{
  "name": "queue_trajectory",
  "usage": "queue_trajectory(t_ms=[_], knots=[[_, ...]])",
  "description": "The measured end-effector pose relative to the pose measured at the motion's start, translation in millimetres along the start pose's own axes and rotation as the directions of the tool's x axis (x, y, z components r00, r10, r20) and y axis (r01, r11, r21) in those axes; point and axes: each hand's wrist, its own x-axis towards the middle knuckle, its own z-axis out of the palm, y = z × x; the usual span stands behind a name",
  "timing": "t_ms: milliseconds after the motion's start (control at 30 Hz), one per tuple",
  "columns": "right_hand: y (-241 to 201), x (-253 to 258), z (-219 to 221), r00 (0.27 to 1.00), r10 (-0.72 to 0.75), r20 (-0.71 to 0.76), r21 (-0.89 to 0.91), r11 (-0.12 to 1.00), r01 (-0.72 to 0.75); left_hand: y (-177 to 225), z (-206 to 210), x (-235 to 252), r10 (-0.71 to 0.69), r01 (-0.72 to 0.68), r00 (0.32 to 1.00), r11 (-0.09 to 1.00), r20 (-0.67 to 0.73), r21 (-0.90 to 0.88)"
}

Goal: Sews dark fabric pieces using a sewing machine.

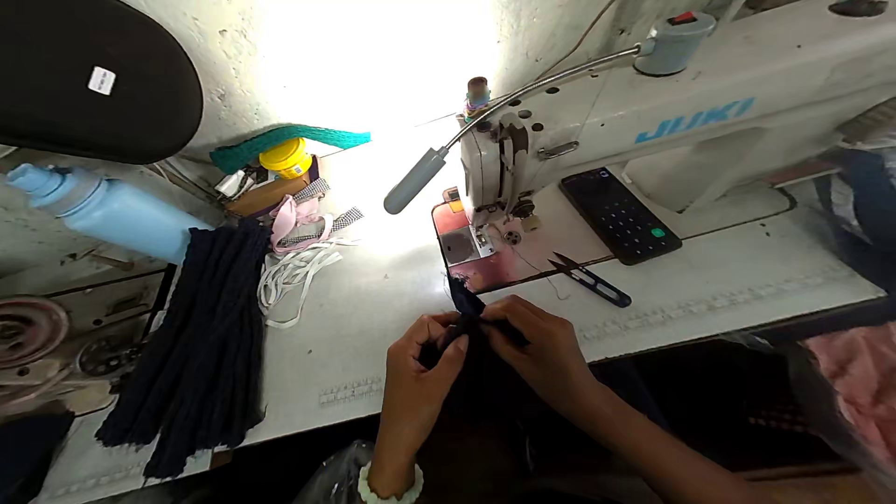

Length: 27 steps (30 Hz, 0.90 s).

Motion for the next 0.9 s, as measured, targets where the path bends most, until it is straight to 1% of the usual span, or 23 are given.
queue_trajectory(t_ms=[33,67,100,133,167,200,233,267,333,367,433,500,533,600,633,700,733,800,833,867,900], knots=[[0.1,-0.3,-6.4,0.997,0.077,0.025,0.093,0.992,-0.079,-0.3,0.9,-2.0,0.015,-0.014,1.0,0.999,-0.024,0.031],[0.2,0.4,-14.6,0.982,0.175,0.069,0.217,0.958,-0.186,-0.8,1.0,-3.5,0.031,-0.027,0.998,0.998,-0.051,0.064],[0.6,2.3,-23.1,0.955,0.269,0.127,0.354,0.887,-0.297,-0.2,0.8,-4.5,0.037,-0.03,0.996,0.996,-0.077,0.09],[1.5,4.3,-30.1,0.92,0.342,0.194,0.476,0.787,-0.392,1.8,1.2,-5.4,0.034,-0.023,0.994,0.994,-0.099,0.106],[2.5,5.3,-34.1,0.887,0.384,0.257,0.555,0.693,-0.461,4.7,3.0,-6.5,0.03,-0.017,0.994,0.993,-0.109,0.119],[2.1,4.7,-34.8,0.869,0.396,0.298,0.577,0.65,-0.494,7.2,5.7,-7.7,0.036,-0.023,0.995,0.99,-0.096,0.136],[0.1,3.0,-33.0,0.871,0.383,0.308,0.553,0.673,-0.491,8.7,9.3,-8.3,0.06,-0.049,0.996,0.987,-0.068,0.151],[-2.8,0.8,-29.7,0.889,0.353,0.291,0.491,0.742,-0.456,8.8,13.2,-8.3,0.104,-0.098,0.994,0.981,-0.031,0.169],[-8.4,-4.4,-23.4,0.94,0.269,0.209,0.312,0.893,-0.325,7.8,20.6,-8.6,0.182,-0.185,0.983,0.961,0.036,0.204],[-9.5,-6.5,-21.4,0.96,0.224,0.167,0.255,0.931,-0.262,7.5,23.3,-9.5,0.199,-0.207,0.978,0.954,0.058,0.219],[-9.6,-8.1,-22.9,0.978,0.161,0.134,0.241,0.952,-0.19,6.7,27.4,-11.5,0.19,-0.199,0.98,0.945,0.06,0.258],[-7.5,-8.6,-27.4,0.985,0.103,0.141,0.237,0.962,-0.135,4.7,26.9,-12.4,0.154,-0.162,0.987,0.95,0.05,0.268],[-5.5,-9.1,-28.7,0.989,0.055,0.137,0.196,0.977,-0.082,4.3,25.4,-12.8,0.134,-0.141,0.99,0.956,0.045,0.256],[-1.6,-10.5,-26.1,0.995,-0.047,0.084,0.044,0.998,0.043,5.5,23.6,-13.8,0.101,-0.105,0.994,0.967,0.029,0.233],[-0.7,-10.4,-25.3,0.996,-0.069,0.061,-0.028,0.997,0.071,6.3,23.3,-14.9,0.088,-0.091,0.996,0.972,0.02,0.218],[0.8,-9.2,-25.8,0.999,-0.039,0.026,-0.091,0.995,0.042,6.9,23.3,-18.0,0.102,-0.098,0.995,0.975,-0.008,0.2],[1.9,-8.5,-26.7,1.0,0.001,0.018,-0.061,0.998,0.0,6.1,23.8,-19.6,0.143,-0.133,0.989,0.969,-0.032,0.209],[3.6,-8.4,-30.4,0.992,0.117,0.042,0.107,0.987,-0.12,2.7,21.7,-22.3,0.269,-0.242,0.961,0.931,-0.067,0.271],[3.8,-8.3,-33.6,0.979,0.194,0.067,0.221,0.954,-0.204,0.8,18.3,-23.4,0.325,-0.287,0.943,0.906,-0.077,0.31],[3.9,-7.4,-37.9,0.954,0.285,0.091,0.337,0.893,-0.299,-0.5,13.8,-25.0,0.361,-0.314,0.929,0.888,-0.086,0.336],[4.1,-5.4,-42.4,0.917,0.378,0.122,0.447,0.804,-0.391,-1.0,9.1,-26.9,0.375,-0.327,0.923,0.882,-0.085,0.339]])
